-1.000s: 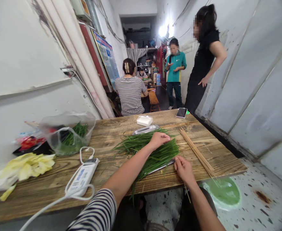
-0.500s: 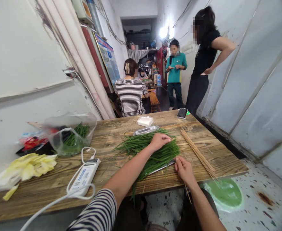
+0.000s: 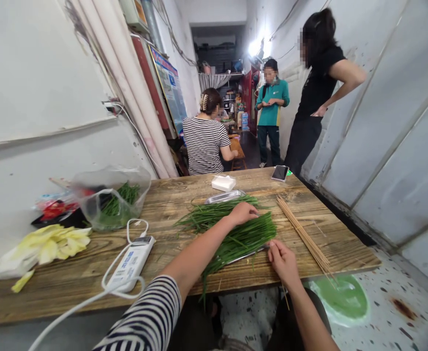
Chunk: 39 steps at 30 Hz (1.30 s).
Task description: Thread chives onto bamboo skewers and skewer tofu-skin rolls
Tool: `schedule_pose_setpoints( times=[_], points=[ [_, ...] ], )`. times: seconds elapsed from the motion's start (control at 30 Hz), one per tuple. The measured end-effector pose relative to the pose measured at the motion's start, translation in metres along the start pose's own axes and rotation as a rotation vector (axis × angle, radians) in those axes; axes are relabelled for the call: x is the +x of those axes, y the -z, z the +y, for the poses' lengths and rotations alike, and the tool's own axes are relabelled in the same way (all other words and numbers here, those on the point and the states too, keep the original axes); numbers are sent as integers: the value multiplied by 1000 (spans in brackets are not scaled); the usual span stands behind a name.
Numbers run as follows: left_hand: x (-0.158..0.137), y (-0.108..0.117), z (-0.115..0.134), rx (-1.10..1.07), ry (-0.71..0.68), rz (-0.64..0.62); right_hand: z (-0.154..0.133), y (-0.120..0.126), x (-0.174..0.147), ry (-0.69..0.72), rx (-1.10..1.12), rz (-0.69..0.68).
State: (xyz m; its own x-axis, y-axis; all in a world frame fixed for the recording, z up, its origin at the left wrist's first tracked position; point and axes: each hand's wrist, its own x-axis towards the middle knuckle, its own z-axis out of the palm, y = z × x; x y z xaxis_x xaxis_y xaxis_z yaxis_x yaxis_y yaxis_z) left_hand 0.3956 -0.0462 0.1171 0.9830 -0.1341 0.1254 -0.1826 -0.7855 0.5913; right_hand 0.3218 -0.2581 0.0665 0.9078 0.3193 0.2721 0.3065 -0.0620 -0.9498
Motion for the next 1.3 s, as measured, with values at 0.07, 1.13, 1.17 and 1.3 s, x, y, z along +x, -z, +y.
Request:
schedule_pose_setpoints(
  times=[0.07,1.13,1.17,1.3],
  points=[
    [6,-9,-3,55,10,-43,-2,0,0,6,-3,-3],
    [-10,14,16,454,195,195,8,-3,2,-43,46,1],
    [-9,11,17,450,169,178,8,-3,2,-42,47,0],
    [2,-2,11,307,198,86,6,-2,3,-34,40,-3]
  ],
)
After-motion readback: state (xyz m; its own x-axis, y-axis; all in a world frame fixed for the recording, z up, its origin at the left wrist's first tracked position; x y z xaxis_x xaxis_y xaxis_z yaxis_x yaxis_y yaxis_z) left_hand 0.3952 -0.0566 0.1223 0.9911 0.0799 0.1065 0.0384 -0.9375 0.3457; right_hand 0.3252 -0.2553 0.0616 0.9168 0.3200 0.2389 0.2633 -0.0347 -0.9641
